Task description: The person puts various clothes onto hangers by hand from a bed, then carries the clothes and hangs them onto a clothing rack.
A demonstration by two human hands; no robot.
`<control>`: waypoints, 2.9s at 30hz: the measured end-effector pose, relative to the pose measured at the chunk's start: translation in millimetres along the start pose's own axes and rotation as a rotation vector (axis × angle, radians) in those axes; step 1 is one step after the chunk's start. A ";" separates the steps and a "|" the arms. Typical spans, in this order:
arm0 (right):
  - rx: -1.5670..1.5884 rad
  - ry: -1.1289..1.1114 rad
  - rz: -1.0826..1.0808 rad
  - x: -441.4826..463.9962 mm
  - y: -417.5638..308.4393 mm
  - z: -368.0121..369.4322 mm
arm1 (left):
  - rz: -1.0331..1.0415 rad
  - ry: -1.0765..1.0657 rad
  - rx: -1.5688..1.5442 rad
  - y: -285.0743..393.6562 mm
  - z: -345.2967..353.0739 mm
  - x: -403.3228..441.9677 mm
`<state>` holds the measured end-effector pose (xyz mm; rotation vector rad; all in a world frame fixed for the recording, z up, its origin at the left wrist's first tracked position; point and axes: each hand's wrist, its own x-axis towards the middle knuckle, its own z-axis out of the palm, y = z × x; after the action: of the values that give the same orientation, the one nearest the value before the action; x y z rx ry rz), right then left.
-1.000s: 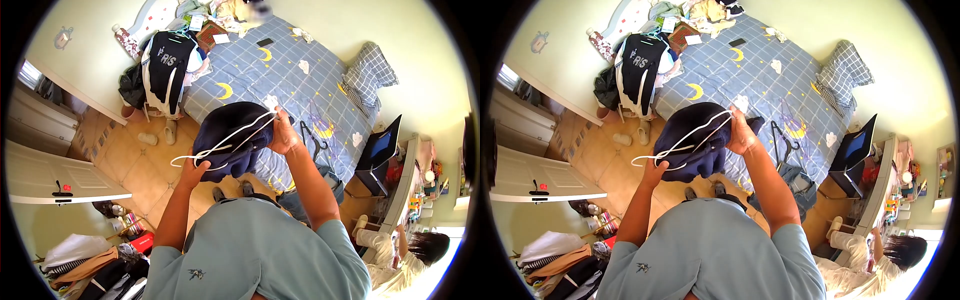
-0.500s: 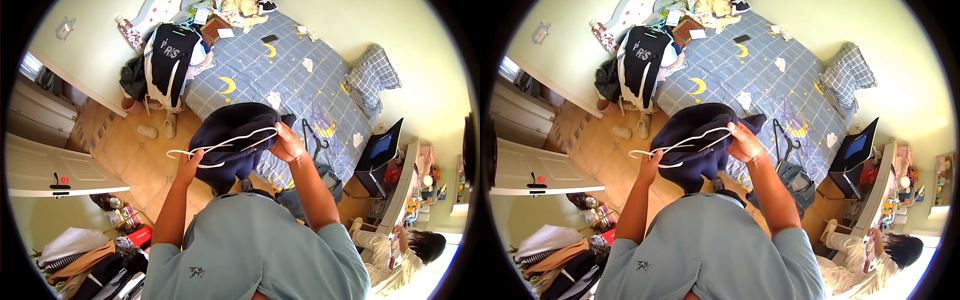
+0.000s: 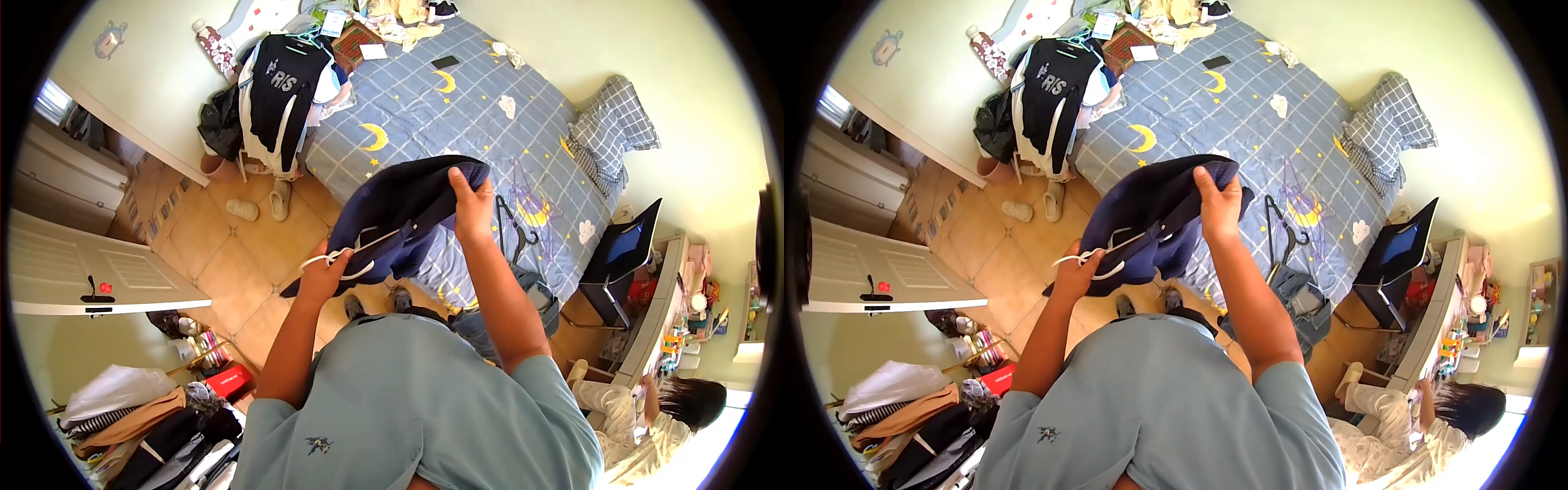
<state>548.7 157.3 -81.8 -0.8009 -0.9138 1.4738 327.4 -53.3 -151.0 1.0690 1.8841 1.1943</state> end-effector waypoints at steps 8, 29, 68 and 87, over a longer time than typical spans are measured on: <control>-0.452 -0.856 0.344 -68.4 -24.8 35.5 | 0.028 0.100 0.198 65.5 -2.9 47.0; -1.128 -0.877 -0.712 13.6 -57.1 83.6 | 0.301 0.037 0.074 158.9 -59.5 90.0; -0.700 -0.825 -0.631 134.3 115.1 545.8 | 0.159 0.643 -0.261 -220.2 -503.8 296.7; -0.564 -0.462 0.069 562.0 251.3 516.5 | -0.258 0.459 -0.600 -95.2 -421.2 685.6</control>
<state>-78.0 659.5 -55.7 -0.9121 -1.7145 1.5053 -365.4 367.0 -151.7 0.2319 1.7218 1.7911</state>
